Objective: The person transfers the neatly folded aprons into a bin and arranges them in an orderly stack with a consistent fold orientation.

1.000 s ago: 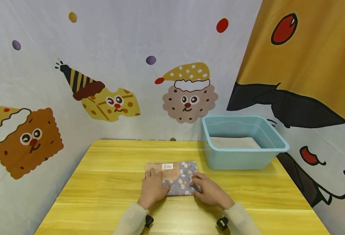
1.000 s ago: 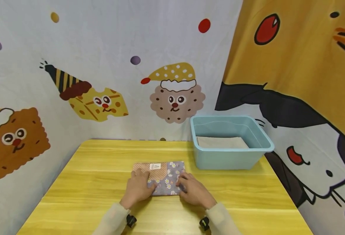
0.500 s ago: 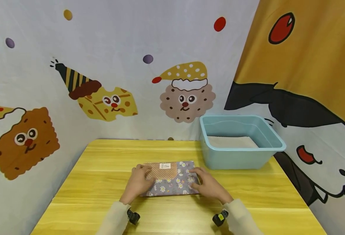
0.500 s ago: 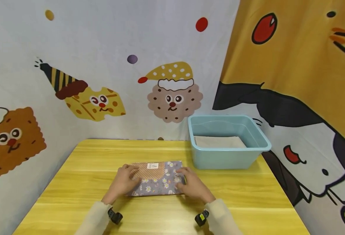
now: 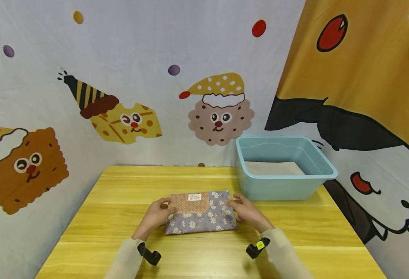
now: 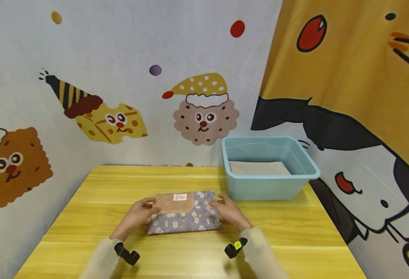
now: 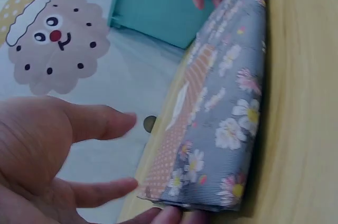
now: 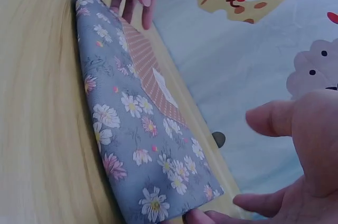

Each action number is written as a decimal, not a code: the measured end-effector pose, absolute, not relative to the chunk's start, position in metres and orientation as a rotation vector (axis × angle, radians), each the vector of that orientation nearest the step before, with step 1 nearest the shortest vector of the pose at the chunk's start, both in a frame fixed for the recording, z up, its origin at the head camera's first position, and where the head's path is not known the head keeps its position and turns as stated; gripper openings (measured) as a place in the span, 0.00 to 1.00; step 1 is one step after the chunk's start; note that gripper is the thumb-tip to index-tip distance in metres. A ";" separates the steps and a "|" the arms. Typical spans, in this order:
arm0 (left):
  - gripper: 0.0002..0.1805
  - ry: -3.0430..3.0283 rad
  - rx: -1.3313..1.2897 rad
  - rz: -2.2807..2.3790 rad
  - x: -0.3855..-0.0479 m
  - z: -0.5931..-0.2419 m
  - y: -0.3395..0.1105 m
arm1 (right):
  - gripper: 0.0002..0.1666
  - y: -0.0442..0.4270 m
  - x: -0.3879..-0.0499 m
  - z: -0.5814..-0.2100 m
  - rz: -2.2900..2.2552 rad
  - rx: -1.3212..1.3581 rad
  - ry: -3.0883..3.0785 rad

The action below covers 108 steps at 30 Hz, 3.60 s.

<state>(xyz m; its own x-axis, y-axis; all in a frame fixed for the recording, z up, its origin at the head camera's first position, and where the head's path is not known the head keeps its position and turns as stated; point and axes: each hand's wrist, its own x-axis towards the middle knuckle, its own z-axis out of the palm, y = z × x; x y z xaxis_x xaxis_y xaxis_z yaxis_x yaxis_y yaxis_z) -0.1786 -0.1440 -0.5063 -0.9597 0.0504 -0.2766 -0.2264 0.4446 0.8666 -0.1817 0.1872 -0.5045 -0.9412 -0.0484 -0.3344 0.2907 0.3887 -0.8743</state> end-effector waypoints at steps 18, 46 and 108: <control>0.41 2.482 -0.232 1.440 -0.180 -0.507 -0.143 | 0.41 0.177 -0.192 -0.505 -1.460 0.370 2.434; 0.32 2.050 -0.136 1.853 -0.188 -0.530 -0.153 | 0.33 0.197 -0.196 -0.528 -1.731 0.182 2.127; 0.35 1.759 0.120 2.076 -0.208 -0.430 -0.135 | 0.36 0.246 -0.176 -0.409 -1.866 -0.137 2.092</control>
<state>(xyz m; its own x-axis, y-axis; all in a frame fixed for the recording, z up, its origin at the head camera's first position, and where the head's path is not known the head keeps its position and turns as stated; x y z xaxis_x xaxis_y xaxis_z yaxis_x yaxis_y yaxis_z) -0.2076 -0.1349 -0.4296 -0.9103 0.3636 -0.1980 -0.2550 -0.1155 0.9600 -0.1756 0.2456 -0.4087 -0.9397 -0.2894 -0.1819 0.1478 0.1357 -0.9797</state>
